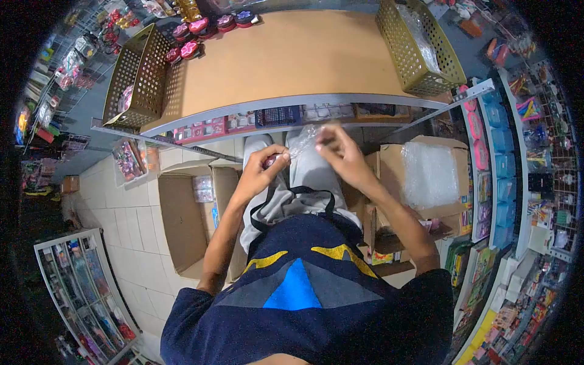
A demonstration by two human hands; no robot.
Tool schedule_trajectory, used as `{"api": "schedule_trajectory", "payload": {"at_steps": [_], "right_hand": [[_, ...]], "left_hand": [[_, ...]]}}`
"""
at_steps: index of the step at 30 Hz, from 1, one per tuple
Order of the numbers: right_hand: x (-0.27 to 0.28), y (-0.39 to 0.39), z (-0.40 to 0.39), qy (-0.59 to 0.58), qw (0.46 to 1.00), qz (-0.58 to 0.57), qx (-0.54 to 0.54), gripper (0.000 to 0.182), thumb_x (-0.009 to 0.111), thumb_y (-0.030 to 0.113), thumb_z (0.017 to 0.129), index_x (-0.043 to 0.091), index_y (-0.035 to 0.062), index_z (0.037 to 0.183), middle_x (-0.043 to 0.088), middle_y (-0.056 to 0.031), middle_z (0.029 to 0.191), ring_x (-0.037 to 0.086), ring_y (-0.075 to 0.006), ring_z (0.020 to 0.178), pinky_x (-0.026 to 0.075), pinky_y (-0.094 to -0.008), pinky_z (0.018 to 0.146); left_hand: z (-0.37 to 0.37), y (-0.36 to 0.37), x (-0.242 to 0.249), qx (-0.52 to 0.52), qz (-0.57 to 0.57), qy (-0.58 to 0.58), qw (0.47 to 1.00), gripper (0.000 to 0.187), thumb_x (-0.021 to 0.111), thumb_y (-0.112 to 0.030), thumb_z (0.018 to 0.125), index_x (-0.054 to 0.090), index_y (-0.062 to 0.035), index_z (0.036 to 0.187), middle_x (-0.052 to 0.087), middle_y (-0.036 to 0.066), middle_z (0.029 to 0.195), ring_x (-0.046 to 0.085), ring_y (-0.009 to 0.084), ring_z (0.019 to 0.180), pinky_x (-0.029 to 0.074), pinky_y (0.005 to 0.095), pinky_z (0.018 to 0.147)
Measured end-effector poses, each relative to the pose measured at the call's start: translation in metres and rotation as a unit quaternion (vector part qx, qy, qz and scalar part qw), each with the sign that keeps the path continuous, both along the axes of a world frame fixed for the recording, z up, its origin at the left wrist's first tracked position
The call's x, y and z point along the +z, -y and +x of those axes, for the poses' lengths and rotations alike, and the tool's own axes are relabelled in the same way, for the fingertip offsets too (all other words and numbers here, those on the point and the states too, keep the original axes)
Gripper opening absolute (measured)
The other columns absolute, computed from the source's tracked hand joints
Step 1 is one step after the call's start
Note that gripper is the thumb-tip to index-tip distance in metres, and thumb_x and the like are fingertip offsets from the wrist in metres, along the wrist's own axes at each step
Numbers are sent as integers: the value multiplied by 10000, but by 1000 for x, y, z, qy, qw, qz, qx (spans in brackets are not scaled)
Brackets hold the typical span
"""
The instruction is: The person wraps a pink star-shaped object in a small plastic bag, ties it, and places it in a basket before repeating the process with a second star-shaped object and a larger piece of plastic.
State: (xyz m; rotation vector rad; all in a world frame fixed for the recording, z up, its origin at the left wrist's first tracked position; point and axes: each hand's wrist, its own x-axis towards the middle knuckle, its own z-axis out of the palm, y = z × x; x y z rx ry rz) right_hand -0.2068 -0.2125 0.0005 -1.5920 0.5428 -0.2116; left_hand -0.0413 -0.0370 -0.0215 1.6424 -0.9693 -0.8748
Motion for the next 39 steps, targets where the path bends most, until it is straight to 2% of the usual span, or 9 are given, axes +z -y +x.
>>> {"api": "schedule_trajectory", "payload": {"at_steps": [4, 8, 12, 16, 21, 26, 30, 37, 39], "right_hand": [[49, -5, 4, 114, 792, -594, 82, 599, 765, 215, 754, 526, 187, 1303, 552, -78, 1251, 528, -223, 1173, 395, -434, 1001], [49, -4, 12, 132, 671, -698, 212, 393, 679, 141, 769, 638, 183, 1157, 622, -49, 1142, 544, -209, 1179, 361, -424, 1024], [40, 10, 21, 124, 758, -562, 306, 204, 650, 113, 825, 664, 92, 1027, 649, -55, 766, 642, -158, 755, 478, -311, 819], [63, 10, 30, -92, 949, -58, 296, 204, 623, 131, 914, 630, 44, 1099, 628, -46, 740, 608, -122, 709, 488, -263, 688], [25, 13, 28, -49, 903, 378, 198, 312, 623, 158, 946, 563, -26, 1190, 644, -48, 824, 608, -107, 730, 487, -220, 657], [27, -5, 15, 68, 837, 505, 201, 505, 623, 112, 939, 435, -47, 1380, 538, -169, 1369, 575, -245, 1224, 491, -335, 979], [18, -19, 10, 75, 959, 181, 207, 389, 674, 53, 901, 572, -17, 1270, 634, -137, 1238, 612, -213, 1139, 506, -353, 946], [-5, -23, 22, 177, 981, -82, 2, 157, 717, 96, 883, 710, -31, 975, 706, -83, 881, 638, -103, 769, 506, -237, 690], [2, -23, 19, 105, 994, 17, -19, 147, 731, 103, 869, 715, -14, 957, 701, -81, 904, 641, -96, 732, 493, -227, 650]], "left_hand": [[2, -3, -7, -32, 11, -148, 988, 209, 593, -191, 967, 663, 4, 936, 638, -5, 811, 504, 46, 694, 399, 233, 611], [1, 1, -3, -95, -12, -198, 976, 207, 583, -186, 967, 660, 5, 942, 631, -8, 797, 521, 50, 728, 414, 226, 639], [5, 1, 2, -122, -8, -193, 973, 205, 581, -185, 965, 666, 2, 959, 640, 5, 807, 542, 61, 787, 437, 244, 702], [5, -5, 12, -101, -36, -70, 992, 165, 617, -146, 939, 665, 12, 956, 638, 33, 775, 536, 65, 721, 450, 268, 649], [-1, -5, 21, -36, -164, 126, 978, 155, 669, -112, 892, 682, 25, 964, 685, 121, 814, 649, 185, 704, 496, 308, 651], [0, -9, 16, -2, -146, 93, 985, 145, 671, -88, 884, 686, 29, 967, 698, 149, 856, 680, 238, 778, 506, 333, 699], [-5, -13, 5, -17, -120, 52, 991, 145, 665, -89, 891, 679, 35, 965, 699, 146, 863, 678, 240, 776, 503, 336, 713], [-9, -12, 7, -22, -83, -12, 996, 163, 612, -98, 927, 658, 32, 1013, 669, 129, 890, 624, 184, 768, 485, 301, 706], [-2, -13, 9, -35, -86, -74, 993, 177, 579, -88, 933, 649, 26, 1049, 643, 118, 908, 600, 176, 779, 472, 291, 700]]}}
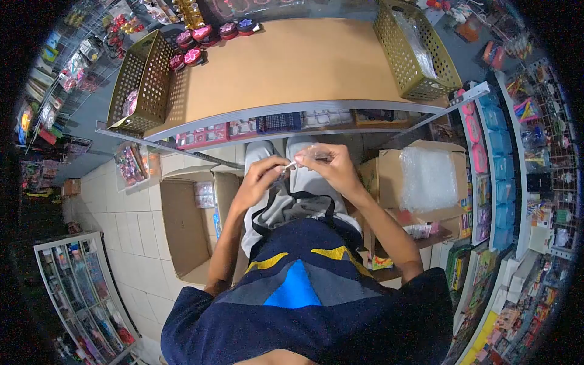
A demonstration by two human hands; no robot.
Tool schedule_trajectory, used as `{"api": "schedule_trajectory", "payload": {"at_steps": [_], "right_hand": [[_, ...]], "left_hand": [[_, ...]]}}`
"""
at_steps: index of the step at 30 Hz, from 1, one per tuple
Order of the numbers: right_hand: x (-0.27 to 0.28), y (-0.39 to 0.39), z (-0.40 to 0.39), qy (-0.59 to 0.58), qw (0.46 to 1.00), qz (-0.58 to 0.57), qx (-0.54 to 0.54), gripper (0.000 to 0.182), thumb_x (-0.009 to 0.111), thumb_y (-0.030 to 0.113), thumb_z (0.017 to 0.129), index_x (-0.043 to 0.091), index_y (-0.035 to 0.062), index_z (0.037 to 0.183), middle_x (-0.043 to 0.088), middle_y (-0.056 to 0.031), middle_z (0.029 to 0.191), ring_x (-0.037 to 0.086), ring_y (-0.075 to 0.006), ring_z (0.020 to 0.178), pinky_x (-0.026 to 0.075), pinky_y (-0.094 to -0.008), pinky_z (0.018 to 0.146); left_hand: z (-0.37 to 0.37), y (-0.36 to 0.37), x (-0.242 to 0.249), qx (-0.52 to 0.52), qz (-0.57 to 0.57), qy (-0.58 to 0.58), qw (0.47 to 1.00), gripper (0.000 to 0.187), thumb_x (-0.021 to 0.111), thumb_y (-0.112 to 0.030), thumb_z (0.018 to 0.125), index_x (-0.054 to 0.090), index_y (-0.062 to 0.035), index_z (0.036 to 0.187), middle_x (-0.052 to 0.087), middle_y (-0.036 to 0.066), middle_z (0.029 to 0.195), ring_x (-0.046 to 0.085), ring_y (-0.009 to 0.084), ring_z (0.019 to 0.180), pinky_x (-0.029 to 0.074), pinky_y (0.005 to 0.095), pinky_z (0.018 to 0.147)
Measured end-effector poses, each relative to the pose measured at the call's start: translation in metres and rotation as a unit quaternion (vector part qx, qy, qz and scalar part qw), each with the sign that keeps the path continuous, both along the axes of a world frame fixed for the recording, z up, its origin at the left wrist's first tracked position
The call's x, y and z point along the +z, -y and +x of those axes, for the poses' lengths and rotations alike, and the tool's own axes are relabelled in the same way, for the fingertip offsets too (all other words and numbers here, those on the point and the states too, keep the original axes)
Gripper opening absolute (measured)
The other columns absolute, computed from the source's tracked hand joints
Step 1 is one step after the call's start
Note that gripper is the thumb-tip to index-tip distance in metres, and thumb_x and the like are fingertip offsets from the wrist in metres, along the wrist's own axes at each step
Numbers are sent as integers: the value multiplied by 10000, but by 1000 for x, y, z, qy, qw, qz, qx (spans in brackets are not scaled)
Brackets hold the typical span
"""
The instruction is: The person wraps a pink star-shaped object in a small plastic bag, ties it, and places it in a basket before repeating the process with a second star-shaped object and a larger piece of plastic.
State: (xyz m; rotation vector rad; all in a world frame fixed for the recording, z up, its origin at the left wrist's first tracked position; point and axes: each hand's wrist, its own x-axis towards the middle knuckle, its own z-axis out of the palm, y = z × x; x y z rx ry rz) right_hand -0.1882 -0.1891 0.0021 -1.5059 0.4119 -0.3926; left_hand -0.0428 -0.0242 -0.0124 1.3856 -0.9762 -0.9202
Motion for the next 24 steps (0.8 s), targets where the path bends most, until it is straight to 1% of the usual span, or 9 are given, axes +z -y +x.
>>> {"api": "schedule_trajectory", "payload": {"at_steps": [1, 4, 5, 9, 14, 17, 20, 21, 24], "right_hand": [[1, 2, 0, -6, 1000, 0, 1, 159, 732, 103, 868, 706, -12, 974, 699, -82, 906, 650, -100, 725, 494, -226, 639], [5, 4, 4, 1, 1000, 30, -10, 187, 711, 90, 879, 663, -13, 1027, 690, -90, 916, 684, -128, 709, 499, -228, 589], [5, 4, 5, 7, 999, 45, -18, 195, 700, 84, 885, 646, -15, 1045, 687, -94, 920, 697, -140, 705, 501, -229, 570], [1, 4, 2, 18, 997, 62, -51, 177, 638, 52, 915, 601, -22, 1071, 672, -107, 939, 722, -180, 723, 516, -240, 528], [-5, 15, -7, -14, 999, 42, 25, 154, 534, 47, 969, 628, -45, 1050, 679, -105, 972, 722, -184, 778, 562, -251, 604], [-7, 22, -11, -23, 994, 7, 107, 211, 483, 43, 995, 656, -55, 1068, 680, -127, 1039, 701, -194, 892, 580, -286, 753], [5, 28, -10, -46, 988, -9, 150, 247, 456, 34, 1001, 659, -65, 1102, 673, -126, 1081, 654, -180, 1025, 547, -313, 881], [11, 29, -9, -75, 984, -26, 158, 209, 500, 23, 978, 655, -72, 1082, 674, -113, 1094, 631, -163, 1059, 519, -313, 927], [16, 25, -10, -86, 980, -53, 170, 170, 562, 9, 943, 660, -63, 1061, 676, -100, 1100, 636, -148, 1035, 508, -304, 935]], "left_hand": [[6, 1, -9, -29, -55, -25, 998, 205, 538, -72, 934, 636, 18, 1089, 608, 107, 931, 593, 172, 812, 461, 284, 705], [7, -2, -7, -34, -24, 56, 998, 216, 557, -70, 917, 637, 16, 1099, 602, 101, 930, 588, 174, 811, 463, 295, 725], [7, -2, -4, -33, -38, 91, 995, 239, 603, -79, 883, 638, 14, 1100, 614, 116, 938, 597, 207, 807, 463, 313, 729], [5, 1, 4, -33, -38, 201, 978, 273, 659, -93, 827, 643, 3, 1082, 627, 126, 956, 595, 281, 822, 467, 361, 732], [5, 11, 12, -29, -33, 347, 937, 228, 685, -108, 777, 616, 1, 966, 608, 124, 918, 591, 325, 879, 473, 422, 774], [8, 17, 8, -58, 5, 326, 943, 225, 677, -111, 759, 580, -3, 931, 591, 134, 899, 590, 340, 887, 471, 424, 781], [9, 24, -10, -87, -61, 228, 968, 239, 662, -110, 755, 571, -14, 954, 603, 147, 919, 593, 350, 871, 472, 413, 744], [7, 23, -5, -96, -26, 199, 975, 213, 640, -121, 783, 569, -17, 954, 619, 171, 857, 610, 371, 792, 474, 422, 686], [10, 19, 0, -141, 104, 148, 973, 206, 619, -131, 822, 571, -11, 983, 632, 201, 793, 619, 389, 710, 472, 437, 644]]}}
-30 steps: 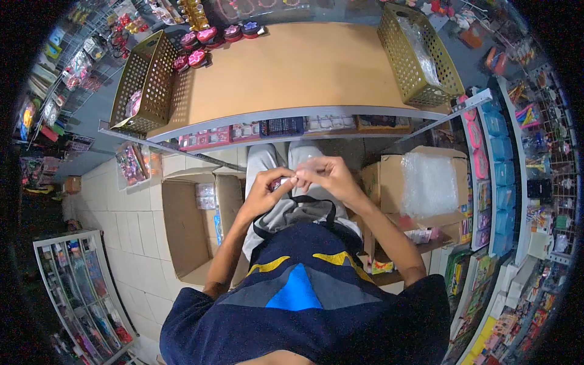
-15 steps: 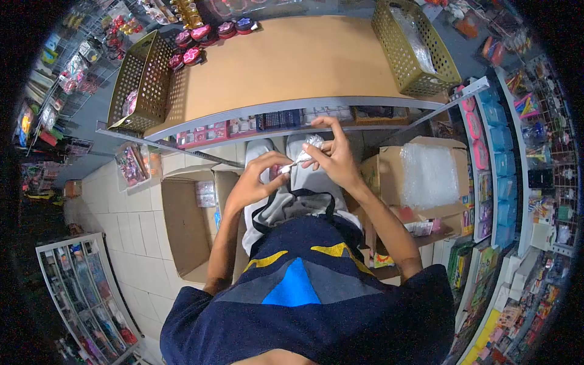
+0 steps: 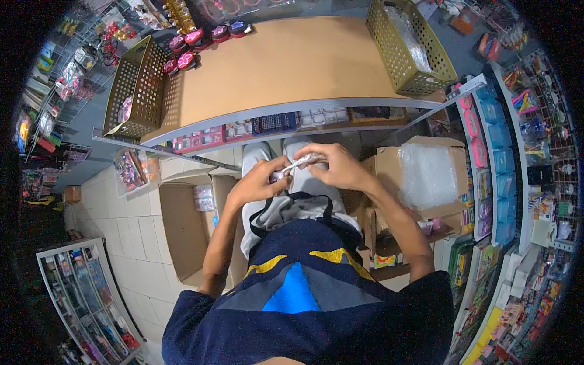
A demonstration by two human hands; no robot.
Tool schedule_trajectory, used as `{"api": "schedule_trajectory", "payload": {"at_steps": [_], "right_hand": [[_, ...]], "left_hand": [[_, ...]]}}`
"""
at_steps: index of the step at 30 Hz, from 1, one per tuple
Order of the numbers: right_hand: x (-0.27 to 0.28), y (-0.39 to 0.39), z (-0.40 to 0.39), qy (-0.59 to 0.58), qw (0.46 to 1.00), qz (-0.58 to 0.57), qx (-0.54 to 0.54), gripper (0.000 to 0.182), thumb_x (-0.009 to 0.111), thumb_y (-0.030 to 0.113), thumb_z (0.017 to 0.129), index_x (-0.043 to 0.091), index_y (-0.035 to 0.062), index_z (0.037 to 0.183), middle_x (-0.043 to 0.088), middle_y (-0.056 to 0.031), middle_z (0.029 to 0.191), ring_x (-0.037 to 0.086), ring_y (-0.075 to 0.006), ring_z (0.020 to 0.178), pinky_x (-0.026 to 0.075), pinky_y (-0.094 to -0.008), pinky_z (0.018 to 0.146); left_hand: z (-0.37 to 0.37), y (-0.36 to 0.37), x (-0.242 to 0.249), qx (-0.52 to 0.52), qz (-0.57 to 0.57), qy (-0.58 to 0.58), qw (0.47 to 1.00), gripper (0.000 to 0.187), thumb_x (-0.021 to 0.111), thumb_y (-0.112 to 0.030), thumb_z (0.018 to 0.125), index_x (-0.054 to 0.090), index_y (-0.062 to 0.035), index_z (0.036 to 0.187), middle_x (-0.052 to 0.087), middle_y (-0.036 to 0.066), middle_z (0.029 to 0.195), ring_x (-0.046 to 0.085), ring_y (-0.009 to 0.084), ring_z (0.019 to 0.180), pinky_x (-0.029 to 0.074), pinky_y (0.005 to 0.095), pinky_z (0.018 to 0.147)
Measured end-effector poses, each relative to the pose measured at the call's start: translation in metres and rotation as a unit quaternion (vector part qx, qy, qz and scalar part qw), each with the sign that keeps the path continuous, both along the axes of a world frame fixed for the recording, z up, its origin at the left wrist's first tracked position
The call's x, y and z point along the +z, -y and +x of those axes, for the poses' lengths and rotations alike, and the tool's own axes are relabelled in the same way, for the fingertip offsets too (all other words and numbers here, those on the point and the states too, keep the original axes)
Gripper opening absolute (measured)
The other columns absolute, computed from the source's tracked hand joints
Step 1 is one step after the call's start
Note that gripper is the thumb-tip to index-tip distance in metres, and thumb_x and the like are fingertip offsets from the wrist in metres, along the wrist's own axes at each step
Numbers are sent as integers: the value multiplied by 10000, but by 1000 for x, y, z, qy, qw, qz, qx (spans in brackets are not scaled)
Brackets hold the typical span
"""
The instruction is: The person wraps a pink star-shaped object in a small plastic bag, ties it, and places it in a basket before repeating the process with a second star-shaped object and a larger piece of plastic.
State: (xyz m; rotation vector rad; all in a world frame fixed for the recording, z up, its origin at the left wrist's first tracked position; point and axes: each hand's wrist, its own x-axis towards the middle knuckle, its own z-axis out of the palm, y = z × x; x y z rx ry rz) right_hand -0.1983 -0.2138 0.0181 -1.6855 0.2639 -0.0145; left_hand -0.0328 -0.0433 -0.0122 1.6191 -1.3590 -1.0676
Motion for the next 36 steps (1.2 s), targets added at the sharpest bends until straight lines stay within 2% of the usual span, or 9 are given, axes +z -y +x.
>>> {"api": "schedule_trajectory", "payload": {"at_steps": [5, 8, 11, 14, 20, 23, 26, 32, 36], "right_hand": [[-11, -4, 7, 37, 952, -304, -8, 129, 688, 92, 870, 691, 45, 990, 654, -129, 1036, 638, -287, 967, 490, -373, 831], [3, -9, 9, 160, 817, -554, -36, 135, 693, 145, 845, 681, 42, 931, 638, -82, 1075, 577, -245, 1081, 428, -384, 908], [5, -7, 10, 173, 763, -622, -28, 145, 688, 208, 845, 678, 75, 901, 613, -43, 1095, 533, -233, 1113, 388, -389, 934], [-1, -1, 6, 147, 789, -596, 35, 169, 653, 222, 885, 664, 56, 915, 634, -76, 1053, 574, -248, 1058, 392, -376, 933], [-7, 7, 6, -61, 977, -167, 116, 191, 537, 177, 972, 629, 9, 979, 646, -152, 872, 621, -371, 868, 447, -441, 817], [-21, 1, 2, 22, 967, -246, 67, 200, 502, 173, 990, 592, 6, 1052, 625, -178, 811, 614, -396, 849, 451, -446, 747], [5, -6, 1, -111, 977, -169, 60, 222, 475, 206, 1019, 580, 32, 1109, 616, -135, 755, 637, -285, 797, 454, -368, 719], [-15, 4, 0, -85, 946, 271, 154, 264, 502, 215, 1026, 534, 4, 1181, 560, 15, 765, 513, -67, 714, 418, -240, 674], [4, -10, -16, -19, 898, 409, 159, 453, 561, 131, 972, 436, -41, 1372, 639, -142, 1195, 596, -162, 1109, 453, -279, 954]], "left_hand": [[7, -7, 3, 5, -17, 62, 998, 307, 583, -196, 886, 549, -32, 1144, 630, 234, 801, 621, 411, 756, 472, 464, 692], [9, -8, -18, 37, -93, 36, 994, 300, 558, -195, 925, 553, -21, 1169, 636, 206, 857, 622, 390, 804, 475, 457, 729], [11, -9, -13, 27, -117, 52, 991, 270, 566, -178, 937, 577, -5, 1144, 633, 183, 938, 618, 356, 847, 476, 438, 764], [15, -9, -8, 32, -63, 59, 996, 230, 593, -176, 930, 602, 14, 1059, 621, 175, 948, 604, 341, 838, 471, 416, 757], [4, -8, -14, 38, -124, 54, 990, 210, 560, -169, 892, 563, 27, 969, 563, 184, 866, 549, 341, 813, 437, 408, 752], [9, -12, -21, 7, -82, -26, 996, 243, 473, -150, 848, 540, 17, 1012, 545, 192, 873, 521, 357, 858, 419, 438, 828], [5, -11, -19, 36, -130, 89, 987, 223, 477, -139, 854, 551, 4, 1008, 545, 170, 883, 517, 335, 851, 425, 418, 815], [0, -17, -17, 52, -130, 97, 985, 274, 711, -149, 735, 541, -31, 915, 562, 122, 905, 530, 312, 845, 424, 391, 815], [-16, -16, -19, 65, -187, 48, 979, 321, 752, -157, 709, 477, -48, 833, 559, 123, 872, 548, 297, 849, 430, 405, 785]]}}
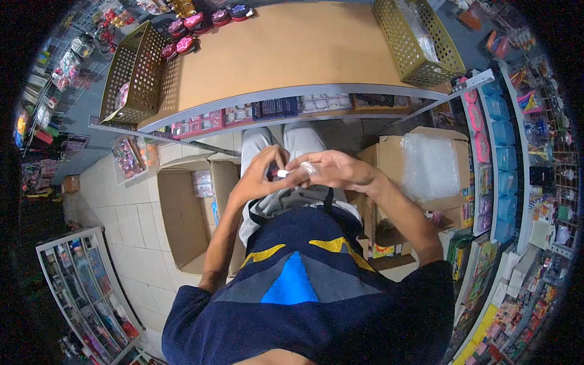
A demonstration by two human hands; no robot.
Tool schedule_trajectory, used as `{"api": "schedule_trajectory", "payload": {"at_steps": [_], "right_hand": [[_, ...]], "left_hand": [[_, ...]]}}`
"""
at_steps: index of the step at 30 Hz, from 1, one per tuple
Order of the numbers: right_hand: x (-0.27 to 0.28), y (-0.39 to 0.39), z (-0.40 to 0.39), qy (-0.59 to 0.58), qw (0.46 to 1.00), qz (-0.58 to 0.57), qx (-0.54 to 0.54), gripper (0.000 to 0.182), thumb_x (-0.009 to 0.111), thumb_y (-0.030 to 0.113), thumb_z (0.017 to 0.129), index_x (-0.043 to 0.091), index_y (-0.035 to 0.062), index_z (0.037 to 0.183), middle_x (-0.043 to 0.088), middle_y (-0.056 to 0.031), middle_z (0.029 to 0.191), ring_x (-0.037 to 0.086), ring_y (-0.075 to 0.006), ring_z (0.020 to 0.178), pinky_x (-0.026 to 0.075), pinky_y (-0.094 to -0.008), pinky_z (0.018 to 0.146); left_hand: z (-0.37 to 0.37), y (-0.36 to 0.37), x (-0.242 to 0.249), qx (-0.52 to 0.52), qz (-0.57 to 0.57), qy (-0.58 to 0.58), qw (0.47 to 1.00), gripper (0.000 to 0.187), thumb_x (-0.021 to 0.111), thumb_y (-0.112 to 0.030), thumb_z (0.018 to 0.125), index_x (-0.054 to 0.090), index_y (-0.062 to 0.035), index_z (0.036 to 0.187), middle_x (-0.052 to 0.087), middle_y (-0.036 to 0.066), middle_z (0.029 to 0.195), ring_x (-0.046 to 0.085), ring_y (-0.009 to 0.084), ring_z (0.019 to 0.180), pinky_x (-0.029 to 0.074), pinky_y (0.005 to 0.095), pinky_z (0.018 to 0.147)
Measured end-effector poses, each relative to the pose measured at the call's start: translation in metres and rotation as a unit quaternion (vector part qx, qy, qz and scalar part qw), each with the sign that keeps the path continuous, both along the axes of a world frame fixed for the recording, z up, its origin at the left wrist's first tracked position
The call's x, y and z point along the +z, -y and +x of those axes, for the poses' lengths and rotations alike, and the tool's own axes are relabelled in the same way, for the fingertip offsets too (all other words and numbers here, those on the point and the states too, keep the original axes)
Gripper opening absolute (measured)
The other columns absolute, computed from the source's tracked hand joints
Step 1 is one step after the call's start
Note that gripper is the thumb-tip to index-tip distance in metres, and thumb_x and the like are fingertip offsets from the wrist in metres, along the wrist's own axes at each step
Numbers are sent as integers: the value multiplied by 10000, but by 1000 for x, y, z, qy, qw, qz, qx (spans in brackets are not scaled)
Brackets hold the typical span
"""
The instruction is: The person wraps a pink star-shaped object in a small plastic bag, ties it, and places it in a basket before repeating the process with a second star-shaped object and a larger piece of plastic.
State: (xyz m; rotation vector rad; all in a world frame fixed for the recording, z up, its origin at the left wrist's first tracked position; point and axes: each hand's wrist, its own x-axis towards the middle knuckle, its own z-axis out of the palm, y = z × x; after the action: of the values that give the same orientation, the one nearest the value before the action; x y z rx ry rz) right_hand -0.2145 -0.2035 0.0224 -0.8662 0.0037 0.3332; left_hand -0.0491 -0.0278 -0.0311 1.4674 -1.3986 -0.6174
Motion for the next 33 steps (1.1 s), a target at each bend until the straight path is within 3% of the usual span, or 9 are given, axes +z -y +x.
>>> {"api": "schedule_trajectory", "payload": {"at_steps": [1, 4, 11, 14, 19, 23, 26, 29, 33], "right_hand": [[1, 2, -2, 35, 999, 21, 9, 550, 593, 90, 940, 379, -46, 1429, 546, -185, 1377, 520, -193, 1266, 417, -300, 1022], [7, -6, -6, 4, 999, -40, -30, 559, 613, 83, 921, 382, -81, 1403, 549, -230, 1354, 499, -248, 1304, 428, -319, 994], [-39, -4, -4, 63, 887, -380, -256, 230, 576, 154, 989, 690, 5, 1122, 652, -32, 949, 571, -61, 844, 440, -228, 714], [-44, -8, 3, 67, 861, -354, -359, 198, 624, 85, 949, 677, -4, 1117, 651, -28, 863, 580, -60, 772, 449, -214, 688], [-35, -12, 10, 43, 838, -347, -419, 221, 652, 37, 919, 648, -10, 1135, 653, -40, 832, 610, -69, 724, 472, -198, 632], [-32, -10, 6, 1, 858, -382, -343, 214, 627, 52, 932, 644, 5, 1140, 667, -41, 791, 625, -72, 666, 508, -219, 594], [-28, -7, 8, -11, 863, -401, -306, 200, 592, 67, 950, 654, 5, 1130, 677, -56, 774, 628, -78, 649, 507, -227, 578], [-31, 3, 4, -12, 871, -420, -256, 202, 553, 80, 965, 668, 7, 1114, 678, -69, 775, 633, -88, 665, 508, -238, 593], [-33, 12, 1, -23, 878, -447, -168, 230, 486, 77, 983, 645, 12, 1137, 659, -75, 780, 633, -109, 743, 502, -274, 676]], "left_hand": [[-4, 2, -5, -19, -24, -68, 997, 335, 738, -138, 724, 443, -43, 853, 543, 124, 792, 559, 303, 778, 436, 398, 710], [-9, 0, 0, -29, 137, -106, 984, 339, 712, -111, 739, 418, -34, 889, 557, 135, 757, 577, 312, 722, 429, 383, 643], [-14, 4, 1, -10, 82, -238, 968, 292, 603, -79, 838, 537, -9, 1114, 571, 167, 951, 588, 248, 897, 469, 364, 791], [-4, 1, -7, -64, 74, -64, 993, 278, 621, -120, 863, 552, -12, 1110, 574, 158, 1010, 574, 279, 999, 445, 366, 884], [-4, -1, -1, -7, 46, 9, 999, 262, 689, -184, 839, 557, -14, 989, 576, 147, 990, 568, 321, 971, 437, 405, 877], [-2, 4, -7, -19, -5, -28, 999, 252, 717, -140, 827, 540, -4, 945, 632, 149, 979, 617, 309, 889, 479, 381, 779], [-1, 2, 2, -7, 183, -104, 977, 260, 710, -146, 858, 541, 8, 982, 666, 156, 909, 650, 280, 808, 495, 365, 735], [-3, 5, 0, -2, 74, -37, 997, 220, 698, -153, 893, 583, -4, 1006, 684, 102, 839, 645, 160, 752, 509, 317, 679], [2, 4, -3, -45, 81, -137, 986, 166, 633, -159, 946, 626, 6, 965, 671, 72, 806, 622, 130, 710, 494, 277, 643]]}}
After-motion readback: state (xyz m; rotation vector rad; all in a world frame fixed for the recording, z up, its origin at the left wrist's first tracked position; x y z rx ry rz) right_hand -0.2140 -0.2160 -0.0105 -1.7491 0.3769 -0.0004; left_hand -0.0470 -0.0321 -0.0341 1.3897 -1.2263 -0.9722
